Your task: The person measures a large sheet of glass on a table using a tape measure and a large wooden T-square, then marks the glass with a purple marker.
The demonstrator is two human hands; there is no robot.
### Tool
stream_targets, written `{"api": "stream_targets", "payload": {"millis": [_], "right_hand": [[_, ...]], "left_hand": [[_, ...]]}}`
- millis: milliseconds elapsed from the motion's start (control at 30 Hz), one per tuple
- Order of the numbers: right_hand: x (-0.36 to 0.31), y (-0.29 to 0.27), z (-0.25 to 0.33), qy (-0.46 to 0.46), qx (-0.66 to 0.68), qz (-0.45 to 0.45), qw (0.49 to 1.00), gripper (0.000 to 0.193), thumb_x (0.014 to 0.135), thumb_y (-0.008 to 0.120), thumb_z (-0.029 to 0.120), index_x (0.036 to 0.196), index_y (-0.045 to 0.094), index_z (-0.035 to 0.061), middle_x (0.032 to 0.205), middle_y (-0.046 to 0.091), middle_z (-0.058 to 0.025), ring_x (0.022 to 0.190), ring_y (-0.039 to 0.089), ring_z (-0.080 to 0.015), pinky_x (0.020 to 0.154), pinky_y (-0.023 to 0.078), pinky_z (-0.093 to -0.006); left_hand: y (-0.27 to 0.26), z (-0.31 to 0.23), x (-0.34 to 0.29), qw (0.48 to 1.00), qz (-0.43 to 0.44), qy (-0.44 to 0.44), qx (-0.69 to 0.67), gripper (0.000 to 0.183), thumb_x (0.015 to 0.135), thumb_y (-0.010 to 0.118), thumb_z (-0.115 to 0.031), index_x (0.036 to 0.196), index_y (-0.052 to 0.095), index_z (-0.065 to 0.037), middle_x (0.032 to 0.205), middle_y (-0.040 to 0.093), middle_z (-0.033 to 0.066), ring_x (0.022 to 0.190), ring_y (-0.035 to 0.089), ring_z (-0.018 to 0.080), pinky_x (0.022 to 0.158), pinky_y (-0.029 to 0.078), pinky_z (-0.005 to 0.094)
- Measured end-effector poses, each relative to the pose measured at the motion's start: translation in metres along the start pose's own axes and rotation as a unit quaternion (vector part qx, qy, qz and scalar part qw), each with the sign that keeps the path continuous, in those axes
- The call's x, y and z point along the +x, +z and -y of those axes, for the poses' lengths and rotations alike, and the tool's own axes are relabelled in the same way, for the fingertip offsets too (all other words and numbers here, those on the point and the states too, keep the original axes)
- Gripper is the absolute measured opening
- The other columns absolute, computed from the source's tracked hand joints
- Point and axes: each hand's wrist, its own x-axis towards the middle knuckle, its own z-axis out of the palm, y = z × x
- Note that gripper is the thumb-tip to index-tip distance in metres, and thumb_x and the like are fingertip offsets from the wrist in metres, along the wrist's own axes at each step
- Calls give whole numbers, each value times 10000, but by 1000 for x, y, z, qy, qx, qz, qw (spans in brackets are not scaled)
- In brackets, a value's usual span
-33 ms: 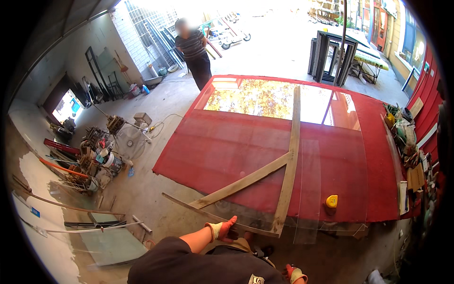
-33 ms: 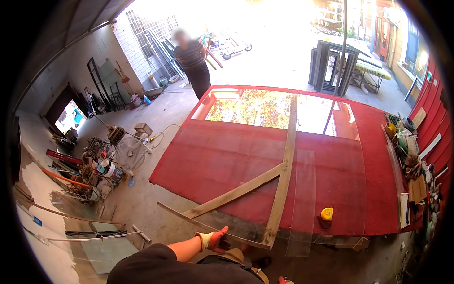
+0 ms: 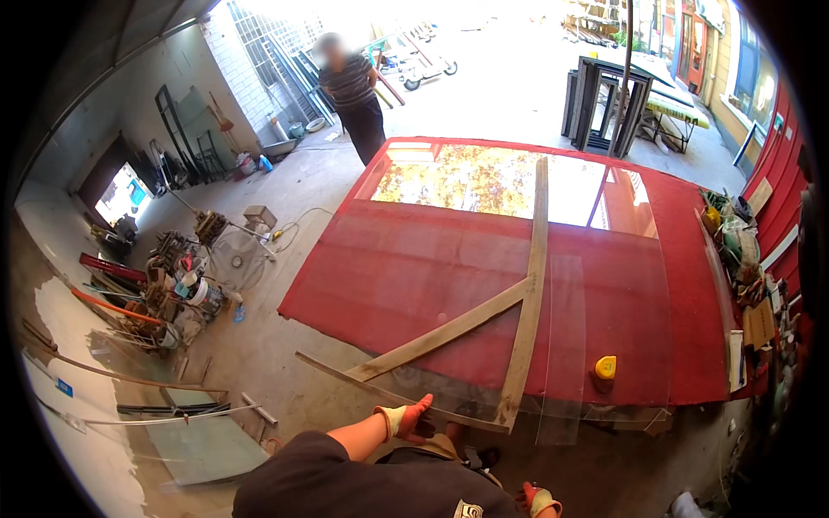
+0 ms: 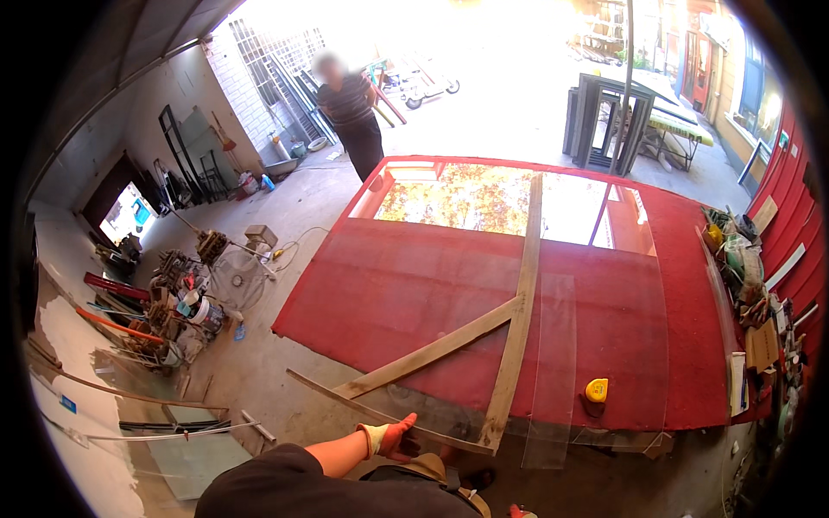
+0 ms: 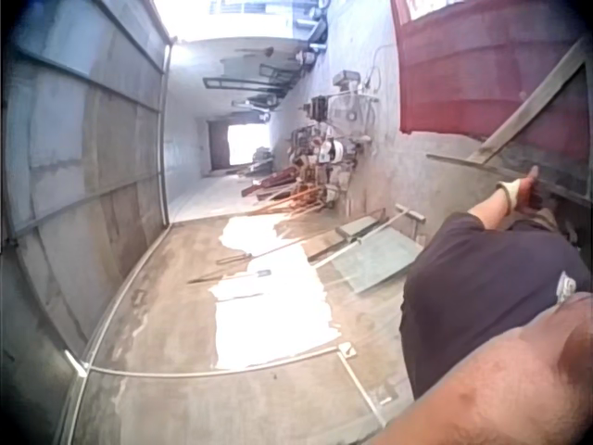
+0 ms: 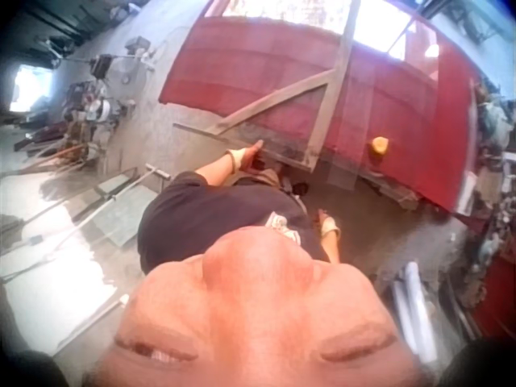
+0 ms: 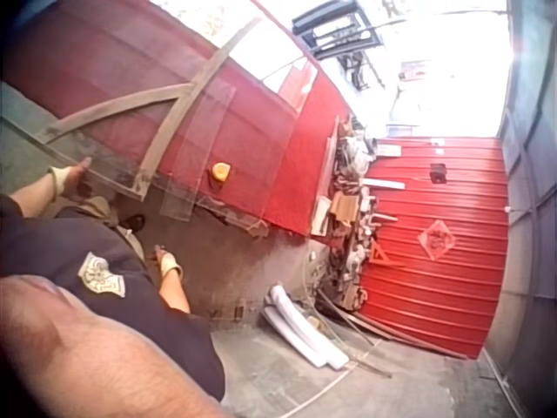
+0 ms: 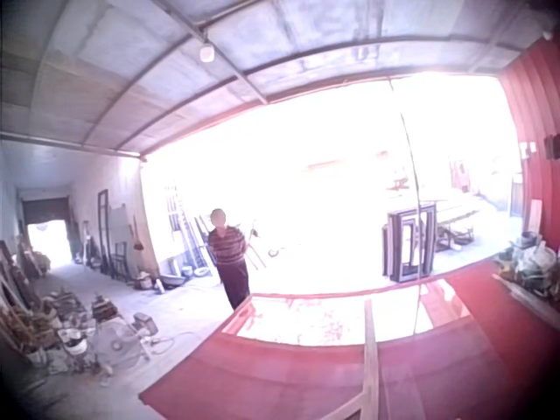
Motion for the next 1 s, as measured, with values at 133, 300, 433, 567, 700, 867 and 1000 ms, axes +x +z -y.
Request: {"api": "stream_targets", "payload": {"millis": [133,300,433,567,700,867,1000], "right_hand": [[37,5,-16,65,192,77,976,520,1062,551,555,1268,647,87,967,750,-123,543,472,-162,498,408,-337],[55,4,-43,85,244,52,965,448,1055,546,513,1124,692,96,897,754,-131,569,529,-187,514,442,-354],[34,14,-26,57,210,59,974,447,1043,569,525,1092,705,102,879,746,-105,582,542,-178,515,438,-342],[29,11,-24,55,204,60,976,446,1035,591,530,1108,714,108,884,750,-89,574,528,-170,514,432,-333],[31,7,-19,60,234,50,969,450,1045,586,528,1118,718,104,902,766,-98,558,505,-163,510,430,-332],[30,6,-17,59,240,48,968,454,1055,581,524,1132,710,95,942,786,-127,550,486,-162,507,427,-337],[47,9,-30,52,243,37,968,469,1061,574,530,1177,689,90,955,787,-134,559,491,-166,511,431,-344]], "left_hand": [[-28,4,26,1000,2,-2,-15,1060,865,602,-881,1560,472,-91,1586,539,136,1441,530,363,1173,425,544],[-1,-11,10,999,20,-5,37,1094,840,609,-900,1544,479,-72,1556,554,135,1417,546,379,1123,476,516],[-18,1,9,999,12,-8,35,1060,835,603,-910,1483,520,-75,1459,609,141,1343,597,370,1087,507,489],[-17,-1,12,998,15,-12,52,1014,820,585,-935,1382,566,-91,1341,660,132,1240,650,349,1047,531,476],[-11,-6,9,997,19,-8,79,997,801,568,-960,1312,584,-105,1273,683,117,1198,670,326,1022,544,468],[-13,-3,5,996,11,-15,86,1050,797,540,-979,1363,568,-95,1314,669,125,1219,661,326,1053,525,471],[-11,-8,7,994,18,-16,106,1132,799,516,-988,1467,525,-74,1428,629,166,1326,611,358,1124,475,489]]}}
